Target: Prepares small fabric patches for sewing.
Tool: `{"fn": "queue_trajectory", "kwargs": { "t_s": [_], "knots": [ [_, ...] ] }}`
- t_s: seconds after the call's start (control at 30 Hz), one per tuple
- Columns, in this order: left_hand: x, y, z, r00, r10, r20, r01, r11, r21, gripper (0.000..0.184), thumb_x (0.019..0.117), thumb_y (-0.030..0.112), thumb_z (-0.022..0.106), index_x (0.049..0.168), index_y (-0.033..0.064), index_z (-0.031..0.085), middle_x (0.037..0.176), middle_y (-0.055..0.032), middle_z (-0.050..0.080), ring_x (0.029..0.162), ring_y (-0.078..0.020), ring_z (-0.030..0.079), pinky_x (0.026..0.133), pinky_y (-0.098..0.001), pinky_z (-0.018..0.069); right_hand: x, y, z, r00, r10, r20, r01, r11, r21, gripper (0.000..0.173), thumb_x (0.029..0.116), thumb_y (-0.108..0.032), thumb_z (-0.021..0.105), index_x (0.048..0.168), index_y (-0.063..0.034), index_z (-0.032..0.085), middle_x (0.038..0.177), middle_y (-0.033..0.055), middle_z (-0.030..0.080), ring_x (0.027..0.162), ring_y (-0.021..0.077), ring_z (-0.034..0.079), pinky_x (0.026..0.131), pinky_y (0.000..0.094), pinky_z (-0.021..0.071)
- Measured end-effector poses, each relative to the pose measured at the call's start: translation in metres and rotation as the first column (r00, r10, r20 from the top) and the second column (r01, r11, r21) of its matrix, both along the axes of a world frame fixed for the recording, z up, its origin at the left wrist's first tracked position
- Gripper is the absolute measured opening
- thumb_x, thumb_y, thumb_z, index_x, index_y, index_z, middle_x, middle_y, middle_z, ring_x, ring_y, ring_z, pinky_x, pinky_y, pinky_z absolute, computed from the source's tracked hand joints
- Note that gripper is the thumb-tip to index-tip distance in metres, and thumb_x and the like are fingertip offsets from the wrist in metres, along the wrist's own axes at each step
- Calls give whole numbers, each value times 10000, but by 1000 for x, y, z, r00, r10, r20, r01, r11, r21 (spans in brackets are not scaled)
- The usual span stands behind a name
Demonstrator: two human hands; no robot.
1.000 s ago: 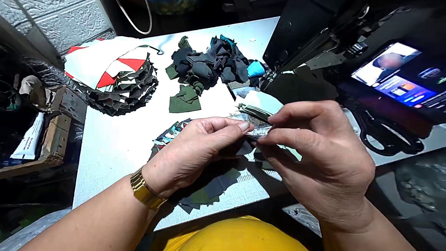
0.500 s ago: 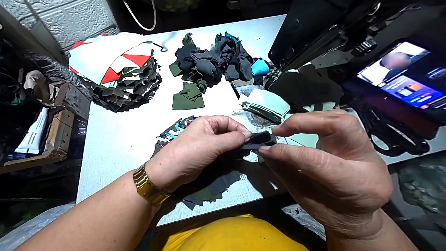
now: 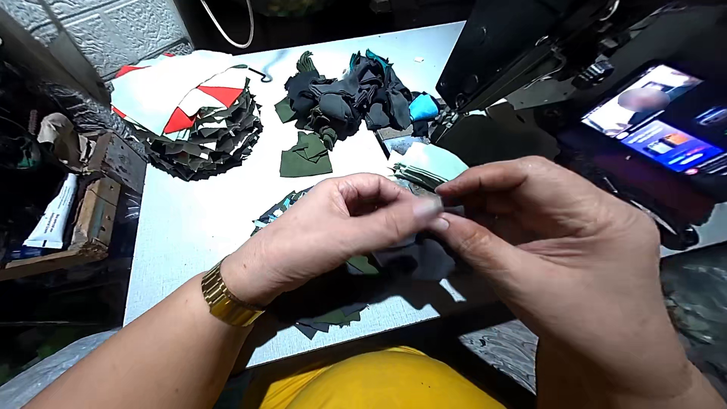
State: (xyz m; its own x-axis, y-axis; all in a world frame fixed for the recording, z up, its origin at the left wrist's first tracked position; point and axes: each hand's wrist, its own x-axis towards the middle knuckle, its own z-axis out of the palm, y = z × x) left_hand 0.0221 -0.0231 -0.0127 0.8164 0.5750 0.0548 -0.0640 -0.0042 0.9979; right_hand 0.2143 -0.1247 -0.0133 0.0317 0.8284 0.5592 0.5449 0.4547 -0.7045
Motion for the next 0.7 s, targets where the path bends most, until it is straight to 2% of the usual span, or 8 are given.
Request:
{"fn": "queue_trajectory", "kwargs": {
  "t_s": [0.03, 0.1, 0.17, 0.33, 0.43, 0.5, 0.6, 0.7],
  "knots": [
    [-1, 3, 0, 1000, -30, -6, 30, 999, 27, 178, 987, 96, 657, 1135, -2, 679, 942, -79, 702, 837, -108, 673, 745, -241, 582, 1, 1, 0, 999, -7, -36, 6, 1000, -18, 228, 914, -61, 713, 1134, -59, 653, 947, -48, 682, 814, 19, 658, 741, 155, 580],
    [-3, 6, 1, 999, -26, -25, 28, 997, 72, 183, 942, 0, 690, 1122, -18, 662, 924, -97, 702, 813, -123, 688, 722, -246, 598, 3, 2, 2, 996, 10, -83, -14, 999, -51, 258, 913, -40, 711, 1163, -60, 651, 967, -45, 685, 830, 25, 668, 753, 158, 588],
    [-5, 11, 0, 1000, 15, -3, -14, 995, 101, 184, 949, -21, 661, 1132, -15, 655, 952, -97, 704, 823, -127, 689, 727, -255, 599, 6, 3, 3, 991, 42, -123, -51, 996, -71, 315, 906, -14, 709, 1211, -58, 645, 1012, -34, 688, 856, 44, 679, 780, 175, 598],
    [-14, 24, 7, 989, 119, 89, -140, 945, 296, 314, 924, -35, 679, 1225, -3, 595, 1015, -74, 701, 855, -115, 692, 746, -239, 603, 1, 7, -4, 981, 17, -192, -17, 1000, 2, 306, 892, 19, 702, 1188, -26, 641, 1016, -11, 687, 888, 70, 683, 811, 202, 602],
    [-21, 31, 13, 985, 155, 76, -173, 896, 409, 377, 893, -6, 728, 1243, 17, 590, 1032, -52, 681, 827, -100, 680, 721, -223, 603, -7, 8, -11, 981, -16, -195, 16, 1000, -3, 268, 906, 14, 700, 1161, -29, 630, 995, -12, 672, 839, 50, 668, 748, 182, 597],
    [-25, 35, 15, 990, 142, 8, -128, 869, 477, 377, 883, 4, 745, 1230, 23, 598, 1035, -45, 682, 827, -95, 686, 705, -216, 608, -10, 10, -18, 982, -24, -188, 15, 999, -49, 259, 903, 18, 701, 1149, -24, 630, 978, -3, 675, 801, 46, 671, 706, 176, 600],
    [-30, 39, 16, 979, 130, -158, -29, 853, 522, 325, 883, 20, 754, 1180, 40, 622, 924, -37, 683, 701, -92, 685, 558, -211, 598, -11, 15, -27, 986, -36, -163, 9, 987, -162, 278, 896, 9, 705, 1161, -36, 635, 980, 2, 686, 759, 36, 673, 673, 166, 597],
    [-29, 38, 14, 949, 134, -286, 46, 838, 544, 296, 890, 36, 763, 1158, 61, 640, 895, -29, 689, 665, -79, 685, 558, -219, 604, -12, 20, -36, 992, -40, -121, 14, 977, -211, 265, 883, 2, 719, 1135, -48, 654, 893, 1, 679, 691, 34, 642, 612, 155, 561]
  ]
}}
